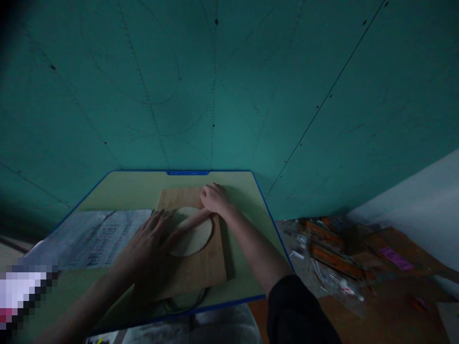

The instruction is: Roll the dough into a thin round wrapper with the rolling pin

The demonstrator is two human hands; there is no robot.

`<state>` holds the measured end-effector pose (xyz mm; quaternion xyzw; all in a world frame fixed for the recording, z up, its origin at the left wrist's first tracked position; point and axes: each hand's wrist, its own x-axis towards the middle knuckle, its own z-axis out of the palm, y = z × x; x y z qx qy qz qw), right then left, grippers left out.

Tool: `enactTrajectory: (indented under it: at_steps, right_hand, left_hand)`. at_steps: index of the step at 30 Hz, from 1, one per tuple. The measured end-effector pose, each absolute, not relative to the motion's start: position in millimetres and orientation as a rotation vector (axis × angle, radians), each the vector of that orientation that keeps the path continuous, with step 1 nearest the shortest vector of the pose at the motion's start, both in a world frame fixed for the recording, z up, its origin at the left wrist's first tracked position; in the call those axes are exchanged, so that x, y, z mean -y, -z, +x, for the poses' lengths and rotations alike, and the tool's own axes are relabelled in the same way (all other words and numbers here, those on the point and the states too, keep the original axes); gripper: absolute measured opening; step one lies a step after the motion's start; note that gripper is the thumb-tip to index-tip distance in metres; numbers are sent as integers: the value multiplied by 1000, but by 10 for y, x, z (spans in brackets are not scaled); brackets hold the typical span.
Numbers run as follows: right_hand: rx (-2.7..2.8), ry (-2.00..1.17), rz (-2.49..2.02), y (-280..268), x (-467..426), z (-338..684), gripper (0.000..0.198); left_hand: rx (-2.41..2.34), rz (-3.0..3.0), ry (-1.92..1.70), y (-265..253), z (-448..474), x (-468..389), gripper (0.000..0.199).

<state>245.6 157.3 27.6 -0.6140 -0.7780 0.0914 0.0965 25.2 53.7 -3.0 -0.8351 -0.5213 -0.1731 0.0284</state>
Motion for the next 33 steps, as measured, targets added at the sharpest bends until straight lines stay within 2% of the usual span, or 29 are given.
enactTrajectory:
  at_steps: [6,15,18,21,25,28,33]
  right_hand:
    - [2424,-451,-1674,-144,-1170,2811,51]
    - [2483,-430,-1696,-281,-1877,2392,37]
    - [2473,-422,-1734,-246,-1897,2342,35]
    - [2483,-424,-1742,-204,-1782,2420,34]
    - [2505,-438,-1719,-253,-1629,2571,33]
    - [2474,-414,-1707,-341,-1444,2640,40]
    - [2378,-304,-1576,-311,-622,2677,50]
  left_hand:
    - [1514,-2666,495,0,326,-292,40]
    - [1649,-2570,407,-72,222,-677,38]
    - [1754,-2479,434,-67,239,-699,49]
    - [1758,-2510,466,-41,258,-647,55]
    - [1627,-2686,503,-40,238,-524,42]
    - [1506,-2736,512,-71,155,-447,30]
    - [1327,-2780,512,-71,-52,-257,29]
